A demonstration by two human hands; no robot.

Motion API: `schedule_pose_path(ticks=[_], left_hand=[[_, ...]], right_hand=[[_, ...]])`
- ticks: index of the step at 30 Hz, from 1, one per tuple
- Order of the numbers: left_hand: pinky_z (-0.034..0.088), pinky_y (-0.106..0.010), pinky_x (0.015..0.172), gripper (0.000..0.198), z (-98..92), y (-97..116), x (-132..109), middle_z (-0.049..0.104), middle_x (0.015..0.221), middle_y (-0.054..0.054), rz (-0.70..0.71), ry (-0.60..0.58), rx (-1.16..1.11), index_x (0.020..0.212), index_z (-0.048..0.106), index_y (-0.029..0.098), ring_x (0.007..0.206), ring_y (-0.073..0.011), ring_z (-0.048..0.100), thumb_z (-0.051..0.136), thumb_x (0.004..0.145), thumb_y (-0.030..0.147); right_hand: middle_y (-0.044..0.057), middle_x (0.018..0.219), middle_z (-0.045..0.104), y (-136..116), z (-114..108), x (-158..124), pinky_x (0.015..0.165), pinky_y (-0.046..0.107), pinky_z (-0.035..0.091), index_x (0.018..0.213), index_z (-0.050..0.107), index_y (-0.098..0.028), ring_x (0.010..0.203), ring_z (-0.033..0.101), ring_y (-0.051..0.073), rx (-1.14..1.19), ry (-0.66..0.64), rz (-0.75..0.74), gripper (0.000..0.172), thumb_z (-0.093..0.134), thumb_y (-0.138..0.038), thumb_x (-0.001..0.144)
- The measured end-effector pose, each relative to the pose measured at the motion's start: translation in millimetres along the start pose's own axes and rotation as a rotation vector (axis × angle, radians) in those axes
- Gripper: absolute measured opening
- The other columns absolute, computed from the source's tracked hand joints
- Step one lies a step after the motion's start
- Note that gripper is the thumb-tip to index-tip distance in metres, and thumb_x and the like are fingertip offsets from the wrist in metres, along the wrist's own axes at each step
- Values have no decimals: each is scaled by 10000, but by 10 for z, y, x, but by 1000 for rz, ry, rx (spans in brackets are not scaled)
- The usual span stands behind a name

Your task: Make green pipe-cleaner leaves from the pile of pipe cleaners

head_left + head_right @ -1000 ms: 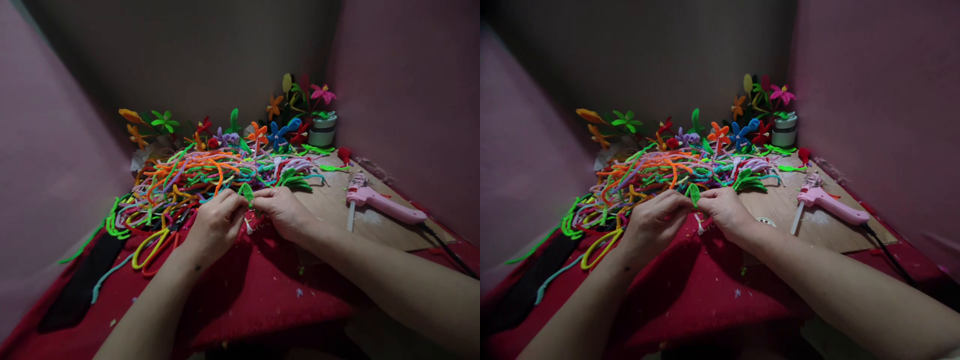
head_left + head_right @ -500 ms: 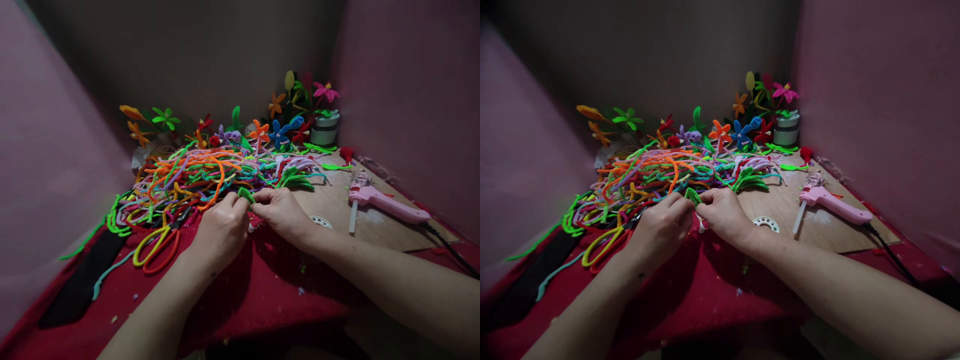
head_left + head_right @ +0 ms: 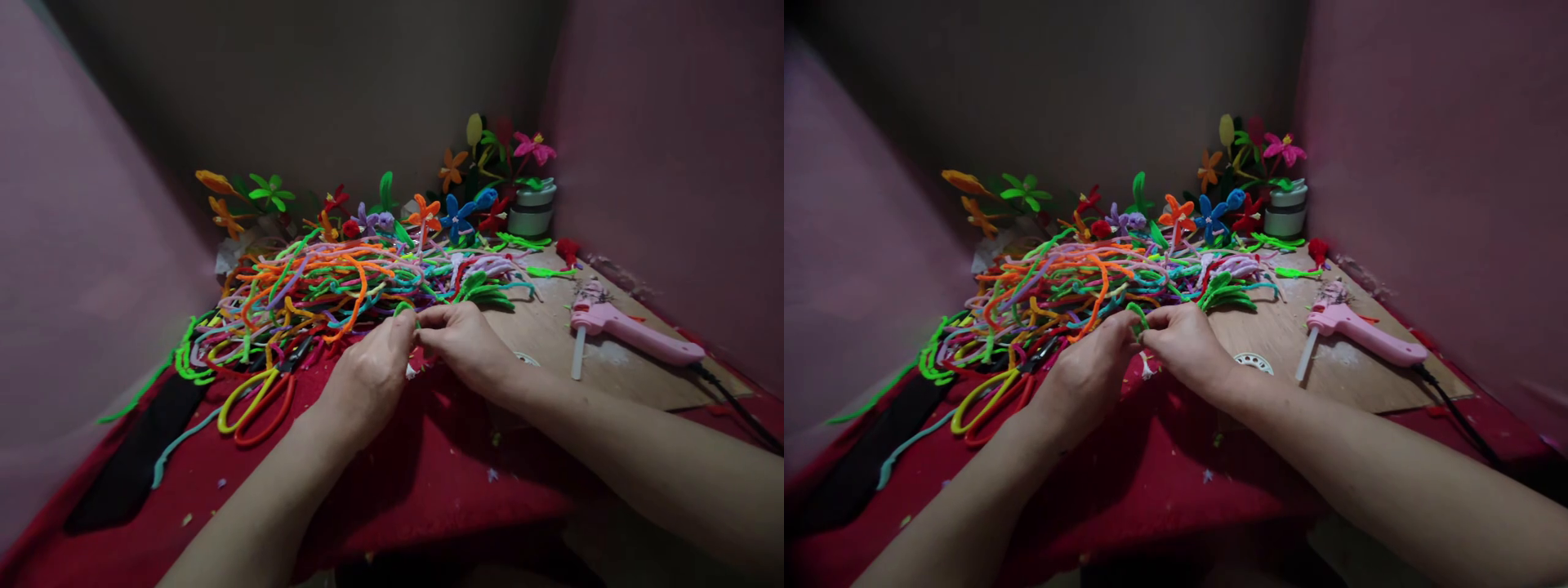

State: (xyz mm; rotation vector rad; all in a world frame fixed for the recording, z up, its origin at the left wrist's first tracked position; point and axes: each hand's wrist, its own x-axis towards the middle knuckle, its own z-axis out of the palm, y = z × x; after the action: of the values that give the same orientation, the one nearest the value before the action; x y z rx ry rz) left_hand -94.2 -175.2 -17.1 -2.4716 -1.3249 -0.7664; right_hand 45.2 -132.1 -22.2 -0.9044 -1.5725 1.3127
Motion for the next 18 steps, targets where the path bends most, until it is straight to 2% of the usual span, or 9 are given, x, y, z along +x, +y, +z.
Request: schedule_pose_path(ticks=[3,5,7,9,11,14,18], left_hand=[[486,-240,665,304,2,-56,32,562,910,-39,-65,111,-175,1102,434,198,765,-131,575,512,812,150],[506,-245,646,373,-32,-63,79,549,958,-33,-222,163,-444,1091,441,210,702,-108,587,596,755,175],[521,-253,613,402,-79,-57,129,546,957,-22,-443,188,-780,1046,450,199,619,-89,600,651,698,180],[522,-256,579,374,-118,-54,164,563,872,-1,-647,163,-1062,973,478,169,568,-95,614,680,658,169],[513,-253,553,307,-138,-60,175,584,753,11,-760,87,-1231,876,520,140,558,-118,624,702,631,170],[482,-238,494,217,-139,-74,165,594,625,19,-798,12,-1305,747,552,130,496,-113,589,716,620,194],[404,-204,432,172,-148,-56,175,525,529,49,-800,-48,-1195,624,549,133,422,-65,481,706,620,203]], right_hand=[[-26,504,506,4,-22,11,469,236,296,541,582,-146,470,397,84,75,-15,57,117,518,-138,639],[-23,508,508,0,-28,18,477,235,309,542,573,-147,472,417,84,168,-25,76,103,530,-138,635],[-27,505,506,-12,-26,21,490,232,324,531,557,-151,478,431,82,258,-21,74,96,543,-132,623],[-32,498,503,-26,-20,20,506,232,339,530,553,-153,485,440,83,301,-21,63,91,549,-127,617],[-30,494,504,-30,-14,16,502,232,338,532,555,-153,479,433,82,291,-23,60,90,551,-130,619],[-29,485,491,-6,-12,10,464,231,304,512,544,-154,456,402,75,233,-7,59,109,558,-140,619],[-32,472,475,33,-16,10,436,230,281,515,554,-151,436,382,71,180,-12,85,101,552,-136,615]])
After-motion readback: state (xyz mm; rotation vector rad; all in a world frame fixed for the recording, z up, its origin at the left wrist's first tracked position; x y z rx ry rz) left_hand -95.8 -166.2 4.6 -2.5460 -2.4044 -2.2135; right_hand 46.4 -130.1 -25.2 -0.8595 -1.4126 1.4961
